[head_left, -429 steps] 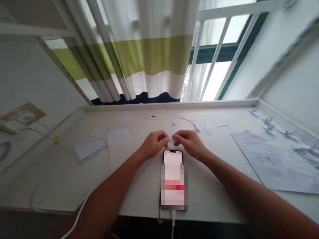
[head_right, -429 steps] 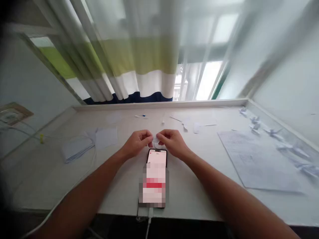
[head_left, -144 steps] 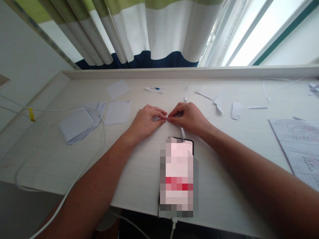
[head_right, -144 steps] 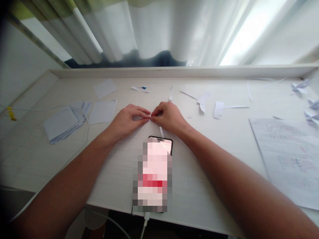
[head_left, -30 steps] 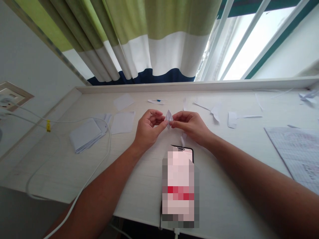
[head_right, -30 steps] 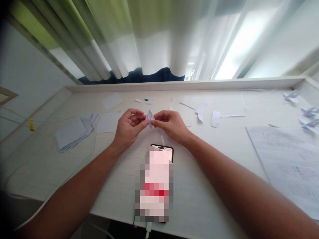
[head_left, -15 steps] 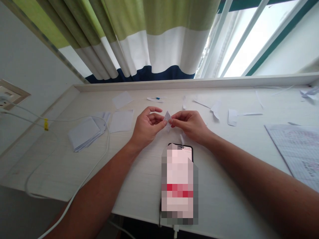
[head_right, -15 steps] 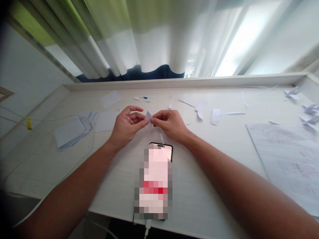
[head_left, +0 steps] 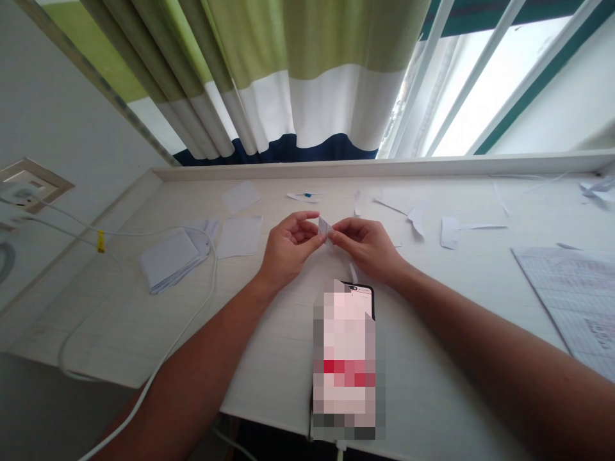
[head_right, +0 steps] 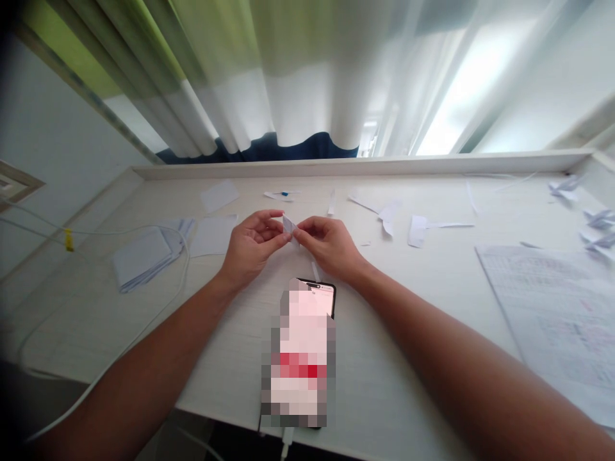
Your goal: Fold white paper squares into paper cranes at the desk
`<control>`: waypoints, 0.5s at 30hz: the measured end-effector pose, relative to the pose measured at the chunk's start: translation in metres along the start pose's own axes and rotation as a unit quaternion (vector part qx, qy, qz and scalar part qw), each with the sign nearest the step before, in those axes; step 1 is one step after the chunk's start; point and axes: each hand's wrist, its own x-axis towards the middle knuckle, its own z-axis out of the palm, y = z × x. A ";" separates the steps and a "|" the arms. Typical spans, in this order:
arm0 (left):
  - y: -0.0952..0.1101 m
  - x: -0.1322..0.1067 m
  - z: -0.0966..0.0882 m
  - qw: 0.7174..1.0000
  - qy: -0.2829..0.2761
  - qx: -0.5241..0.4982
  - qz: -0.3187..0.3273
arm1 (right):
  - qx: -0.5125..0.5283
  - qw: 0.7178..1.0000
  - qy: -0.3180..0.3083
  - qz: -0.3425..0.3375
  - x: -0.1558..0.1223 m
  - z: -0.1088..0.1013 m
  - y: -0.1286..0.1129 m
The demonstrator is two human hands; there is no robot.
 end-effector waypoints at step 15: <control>0.004 0.006 -0.024 0.880 -0.090 0.409 0.223 | -0.460 0.854 -0.010 -0.244 -0.005 -0.007 0.001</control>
